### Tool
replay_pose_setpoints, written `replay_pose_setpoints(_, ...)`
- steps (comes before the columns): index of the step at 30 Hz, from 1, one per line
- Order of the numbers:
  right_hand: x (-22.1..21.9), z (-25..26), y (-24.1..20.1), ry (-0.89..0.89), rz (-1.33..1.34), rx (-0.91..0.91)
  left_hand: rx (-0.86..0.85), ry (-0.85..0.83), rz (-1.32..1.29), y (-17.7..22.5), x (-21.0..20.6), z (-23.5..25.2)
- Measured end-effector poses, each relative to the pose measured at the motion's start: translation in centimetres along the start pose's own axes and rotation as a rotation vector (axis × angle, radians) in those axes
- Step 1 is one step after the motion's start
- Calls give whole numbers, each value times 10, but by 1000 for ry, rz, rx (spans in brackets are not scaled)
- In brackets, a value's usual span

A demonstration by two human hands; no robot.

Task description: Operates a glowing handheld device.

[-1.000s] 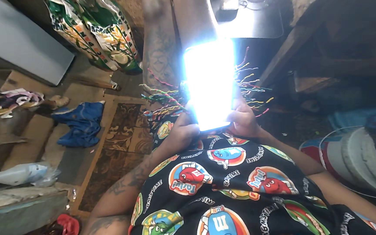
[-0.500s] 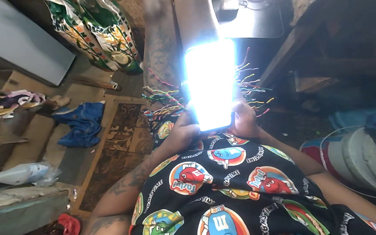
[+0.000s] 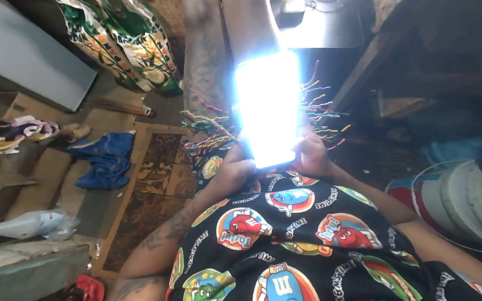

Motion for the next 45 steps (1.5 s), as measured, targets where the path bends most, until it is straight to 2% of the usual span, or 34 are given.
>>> replay_pose_setpoints(2, -1, 1, -3, 3, -18, -15, 59, 98, 66, 19, -11, -4)
replay_pose_setpoints(7, 2, -5, 1, 48, -65, -56, -6, -16, -2, -13, 7, 3)
replay_pose_setpoints(12, -1, -1, 3, 52, 20, 5, -7, -20, 9, -12, 6, 3)
replay_pose_setpoints(14, 1, 1, 1, -27, 13, 30, -4, -1, 23, -14, 7, 3)
replay_pose_setpoints(27, 5, -5, 4, 29, -28, -53, -2, -15, -17, -9, 5, 4)
replay_pose_setpoints(34, 4, -5, 2, 33, -116, -18, -33, -19, -5, -13, 8, 4)
replay_pose_setpoints(39, -1, 2, 0, -2, -36, 24, -30, -19, -25, -12, 7, 4)
replay_pose_setpoints(45, -3, 3, -3, 16, -14, -11, -20, -18, -2, -11, 7, 3)
Point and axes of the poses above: each hand's wrist, its own z-axis towards the middle knuckle, its own x-axis out of the back of the hand, y = z × x, the point moved 1 cm from there along z, towards the middle knuckle, and after that the axes turned 6 degrees about x, right-handed, at the moved point
